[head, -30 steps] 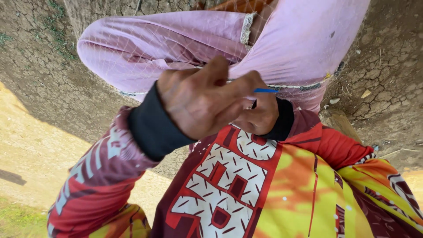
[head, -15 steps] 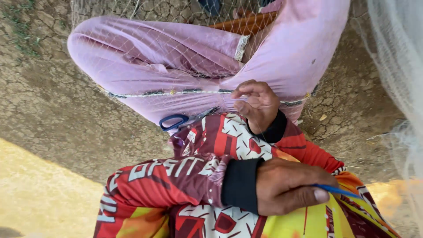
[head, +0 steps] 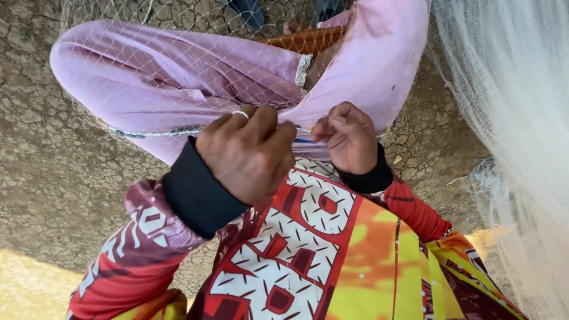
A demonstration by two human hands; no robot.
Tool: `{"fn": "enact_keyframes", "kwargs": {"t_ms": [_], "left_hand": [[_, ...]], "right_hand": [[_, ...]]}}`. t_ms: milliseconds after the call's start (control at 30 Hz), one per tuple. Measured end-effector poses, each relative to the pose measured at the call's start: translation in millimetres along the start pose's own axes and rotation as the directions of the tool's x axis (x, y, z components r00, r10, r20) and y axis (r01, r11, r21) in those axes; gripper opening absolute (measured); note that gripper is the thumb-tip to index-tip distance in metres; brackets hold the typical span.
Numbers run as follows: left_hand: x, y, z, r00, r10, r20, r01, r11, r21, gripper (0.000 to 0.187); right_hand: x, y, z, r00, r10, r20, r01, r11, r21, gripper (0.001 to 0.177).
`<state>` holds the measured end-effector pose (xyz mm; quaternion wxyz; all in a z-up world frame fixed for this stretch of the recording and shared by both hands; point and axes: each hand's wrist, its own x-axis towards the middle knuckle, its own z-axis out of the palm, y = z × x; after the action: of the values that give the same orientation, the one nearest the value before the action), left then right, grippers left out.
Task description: Repairing a fishing net by cutting damaged sections and weaving new mesh using a netting tool.
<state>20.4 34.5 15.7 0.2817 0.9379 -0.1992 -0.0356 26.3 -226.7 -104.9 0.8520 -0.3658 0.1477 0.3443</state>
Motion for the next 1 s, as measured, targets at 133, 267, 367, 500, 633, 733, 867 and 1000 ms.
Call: {"fn": "enact_keyframes", "kwargs": {"t_ms": [133, 267, 367, 500, 633, 733, 867, 1000], "left_hand": [[0.0, 1.3, 9.8, 0.99, -0.131, -0.055, 0.126, 0.988, -0.086, 0.013], [1.2, 7.2, 23.1, 0.976, -0.171, -0.137, 0.15, 0.977, -0.154, 0.016], [1.1, 8.8, 35.6, 0.959, -0.116, -0.26, 0.023, 0.942, -0.334, 0.019], [4.3, 21.2, 63.6, 0.911, -0.104, -0.398, -0.078, 0.906, -0.416, 0.035], [21.0, 39.2, 71.7, 0.677, -0.102, -0.729, -0.19, 0.933, -0.307, 0.018], [-2.9, 56.4, 65.2, 0.663, 0.054, -0.746, -0.56, 0.698, -0.447, 0.008], [-36.2, 67.8, 62.1, 0.747, -0.439, -0.498, -0.256, 0.502, -0.826, 0.009], [-54.7, 45.4, 83.5, 0.833, -0.524, -0.176, 0.214, 0.6, -0.771, 0.031]], "right_hand": [[-5.4, -5.8, 9.6, 0.998, -0.054, 0.038, 0.055, 0.998, -0.026, 0.012], [-11.2, -0.6, 14.9, 0.999, -0.044, -0.007, 0.044, 0.998, -0.047, 0.011], [-6.8, 0.7, 19.4, 1.0, -0.027, -0.015, 0.027, 1.0, 0.009, 0.011], [-5.8, 3.7, 20.8, 0.996, -0.056, 0.063, 0.065, 0.987, -0.148, 0.006], [4.1, 10.6, -5.0, 0.98, -0.199, 0.027, 0.188, 0.859, -0.476, 0.003], [13.2, -0.1, 18.0, 0.956, -0.162, 0.243, 0.27, 0.809, -0.522, 0.009], [19.6, 11.9, 10.8, 0.969, -0.204, 0.14, 0.242, 0.898, -0.368, 0.007], [21.9, 24.5, 8.4, 0.915, -0.385, 0.12, 0.393, 0.787, -0.476, 0.017]]}}
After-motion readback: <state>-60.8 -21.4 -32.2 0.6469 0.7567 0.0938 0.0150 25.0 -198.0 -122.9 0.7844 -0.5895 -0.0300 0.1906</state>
